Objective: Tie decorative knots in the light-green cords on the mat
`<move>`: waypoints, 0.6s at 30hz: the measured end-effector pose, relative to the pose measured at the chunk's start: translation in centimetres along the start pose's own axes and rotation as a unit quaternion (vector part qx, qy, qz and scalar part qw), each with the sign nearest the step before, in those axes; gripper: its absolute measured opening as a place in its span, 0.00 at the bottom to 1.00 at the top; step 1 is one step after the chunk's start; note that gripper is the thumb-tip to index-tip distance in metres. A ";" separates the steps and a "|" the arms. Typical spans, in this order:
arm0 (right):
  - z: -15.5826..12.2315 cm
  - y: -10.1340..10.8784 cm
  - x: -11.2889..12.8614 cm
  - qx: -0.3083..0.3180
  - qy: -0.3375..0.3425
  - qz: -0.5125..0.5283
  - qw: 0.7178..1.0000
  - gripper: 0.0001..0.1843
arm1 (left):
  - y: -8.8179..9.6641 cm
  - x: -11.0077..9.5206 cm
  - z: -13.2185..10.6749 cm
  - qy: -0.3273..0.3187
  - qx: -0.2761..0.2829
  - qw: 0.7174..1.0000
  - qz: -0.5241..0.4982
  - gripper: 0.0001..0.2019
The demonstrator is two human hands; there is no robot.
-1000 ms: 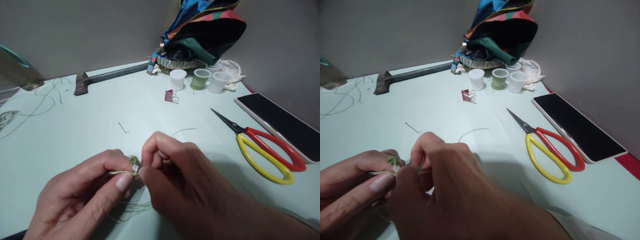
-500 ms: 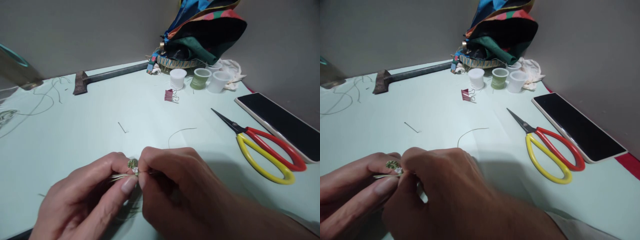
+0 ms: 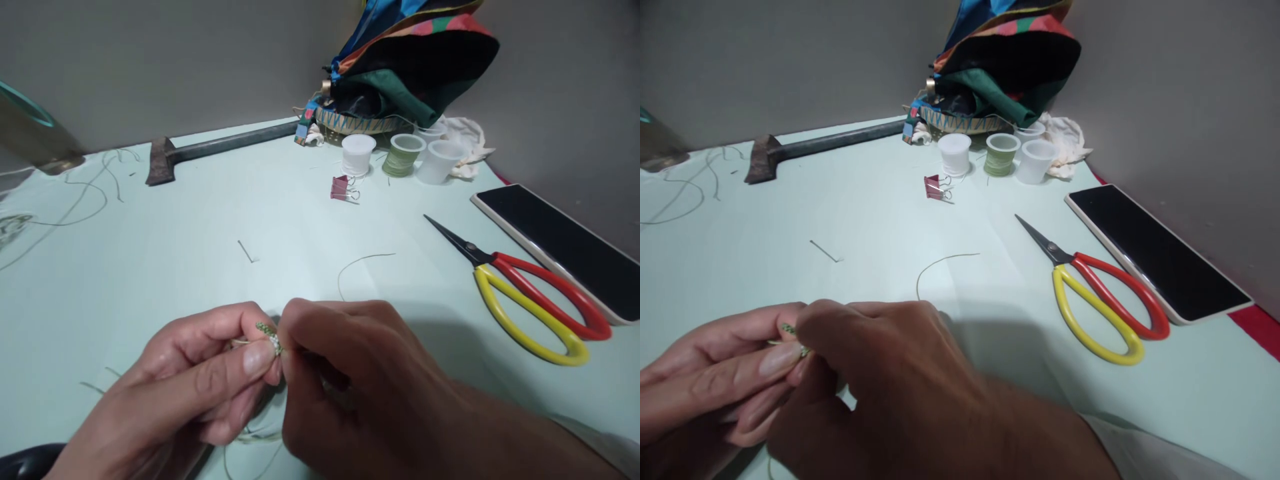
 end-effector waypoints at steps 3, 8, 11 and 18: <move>0.3 0.2 0.5 0.024 0.012 0.018 0.999 0.19 | -0.1 -0.3 0.2 -0.036 -0.008 0.999 -0.018 0.12; -0.2 1.3 0.6 0.039 -0.024 -0.025 0.999 0.16 | 0.4 -1.0 -0.3 -0.084 -0.044 0.994 0.058 0.15; -1.1 2.4 0.2 0.022 -0.074 -0.066 0.995 0.07 | 0.8 -1.1 -0.7 -0.091 -0.050 0.992 0.074 0.14; 0.2 2.4 0.9 -0.005 -0.021 -0.079 0.997 0.09 | 0.7 -1.3 -0.5 -0.081 -0.052 0.994 0.054 0.13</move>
Point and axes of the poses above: each hand's wrist, its own z-axis towards the middle knuckle, its own y-axis out of the back of the hand, x = y × z, the point moved 7 cm from there along z, towards the middle knuckle, and after that the axes turned 10 degrees about -z, right-handed, at the moved point
